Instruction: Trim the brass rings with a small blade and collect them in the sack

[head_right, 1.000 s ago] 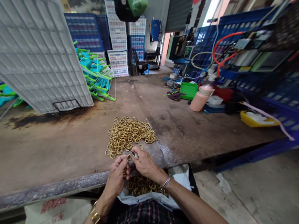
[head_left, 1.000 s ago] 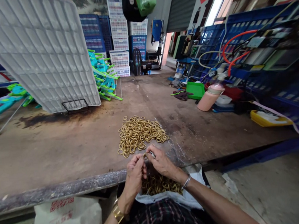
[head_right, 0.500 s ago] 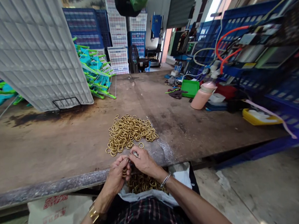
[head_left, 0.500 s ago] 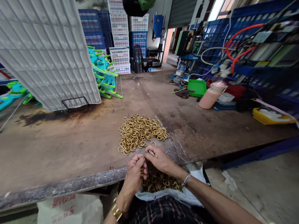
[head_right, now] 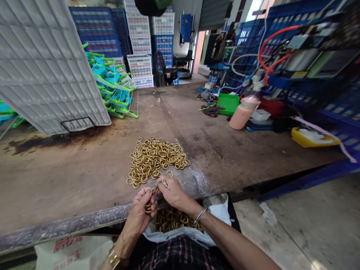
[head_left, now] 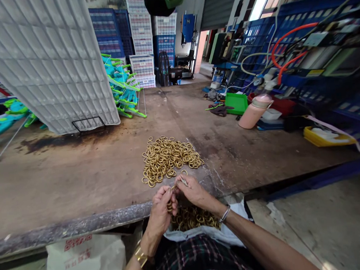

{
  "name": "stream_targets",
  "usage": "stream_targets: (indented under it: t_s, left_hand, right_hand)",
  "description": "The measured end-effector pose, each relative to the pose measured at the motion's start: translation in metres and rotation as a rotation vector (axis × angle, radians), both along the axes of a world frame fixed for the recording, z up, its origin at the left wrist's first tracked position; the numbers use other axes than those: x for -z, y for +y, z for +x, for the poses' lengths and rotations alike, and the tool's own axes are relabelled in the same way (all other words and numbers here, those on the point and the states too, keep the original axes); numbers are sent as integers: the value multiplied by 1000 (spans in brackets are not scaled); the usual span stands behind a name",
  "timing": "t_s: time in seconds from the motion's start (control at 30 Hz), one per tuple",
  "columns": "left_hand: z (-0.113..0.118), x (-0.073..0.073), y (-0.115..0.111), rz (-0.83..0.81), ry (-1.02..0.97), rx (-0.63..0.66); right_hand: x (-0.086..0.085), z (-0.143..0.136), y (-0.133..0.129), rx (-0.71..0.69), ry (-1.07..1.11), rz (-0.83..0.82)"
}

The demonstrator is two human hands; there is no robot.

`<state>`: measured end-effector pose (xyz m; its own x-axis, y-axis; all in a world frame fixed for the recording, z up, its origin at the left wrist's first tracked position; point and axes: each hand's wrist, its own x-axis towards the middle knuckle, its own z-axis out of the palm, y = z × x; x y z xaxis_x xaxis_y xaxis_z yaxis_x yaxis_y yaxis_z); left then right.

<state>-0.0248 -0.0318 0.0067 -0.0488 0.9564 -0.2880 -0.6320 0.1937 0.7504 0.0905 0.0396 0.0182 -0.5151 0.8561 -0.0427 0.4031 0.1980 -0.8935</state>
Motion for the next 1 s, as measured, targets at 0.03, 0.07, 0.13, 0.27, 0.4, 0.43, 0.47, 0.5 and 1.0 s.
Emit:
stream_targets:
  t_s: [0.03,0.07,0.13,0.27,0.4,0.43,0.47,0.5,1.0]
  left_hand:
    - [0,0,0,1,-4,-5]
    - [-1,0,0,2,-6,-11]
    - [-1,0,1,7,3,-17]
    - [0,1,2,22,67,-37]
    - [1,2,1,35,137,-47]
    - [1,2,1,38,154,-46]
    - [1,3,1,42,172,-44]
    - [0,4,1,45,191,-41]
    - [2,-18,-11,89,123,92]
  right_hand:
    - [1,1,-1,-6,-60,57]
    - [2,2,-2,-24,-131,119]
    - [4,5,-5,-85,-283,241]
    - [8,6,-9,-167,-503,392]
    - [9,4,-8,-189,-572,417]
    - [9,3,-8,-196,-581,414]
    - [8,2,-8,-201,-591,408]
    - [7,2,-8,-206,-600,402]
    - [-2,16,12,-56,-868,365]
